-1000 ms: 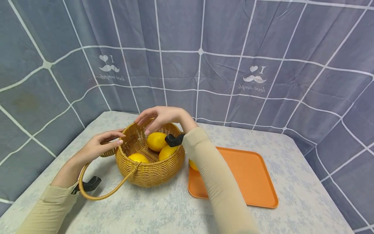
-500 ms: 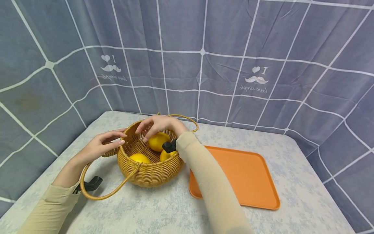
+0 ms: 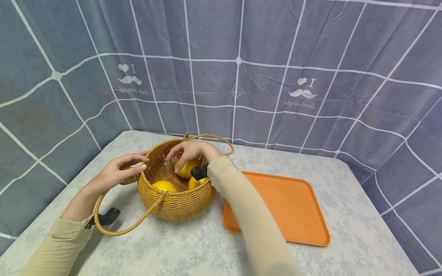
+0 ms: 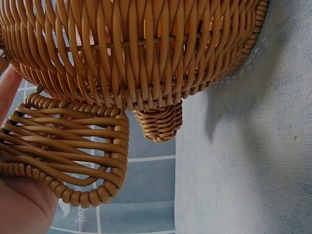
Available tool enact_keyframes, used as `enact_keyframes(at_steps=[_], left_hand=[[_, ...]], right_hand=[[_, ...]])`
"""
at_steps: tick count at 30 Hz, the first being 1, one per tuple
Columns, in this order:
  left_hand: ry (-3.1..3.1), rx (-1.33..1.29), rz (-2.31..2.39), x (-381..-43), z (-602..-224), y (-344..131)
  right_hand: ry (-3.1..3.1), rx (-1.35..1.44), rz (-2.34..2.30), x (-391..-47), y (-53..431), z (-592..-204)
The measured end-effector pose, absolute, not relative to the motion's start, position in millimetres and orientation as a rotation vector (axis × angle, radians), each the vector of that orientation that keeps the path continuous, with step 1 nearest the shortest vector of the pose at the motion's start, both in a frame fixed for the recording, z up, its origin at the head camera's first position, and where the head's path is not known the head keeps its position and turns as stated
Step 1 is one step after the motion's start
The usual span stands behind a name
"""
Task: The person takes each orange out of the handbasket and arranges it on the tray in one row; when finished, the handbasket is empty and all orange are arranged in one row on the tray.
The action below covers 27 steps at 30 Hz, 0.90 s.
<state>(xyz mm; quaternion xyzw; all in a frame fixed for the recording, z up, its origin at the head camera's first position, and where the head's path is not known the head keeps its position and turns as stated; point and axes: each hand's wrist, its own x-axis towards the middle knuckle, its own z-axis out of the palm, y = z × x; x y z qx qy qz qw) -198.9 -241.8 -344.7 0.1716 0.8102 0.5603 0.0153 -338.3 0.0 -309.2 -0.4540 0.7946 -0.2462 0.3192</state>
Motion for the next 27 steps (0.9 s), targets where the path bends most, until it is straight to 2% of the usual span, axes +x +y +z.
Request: enact_keyframes(at_steps=[8,27], left_hand=[[2.527,0.534,1.725,-199.0,-344.6,-241.8],[2.541,0.545,1.729,-199.7,-346.0,-241.5]], right_hand=[[2.159,-1.124,-0.449,-335.4,1.7,-310.8],[2.157,-1.131,-0.438,-335.4,2.2,-314.6]])
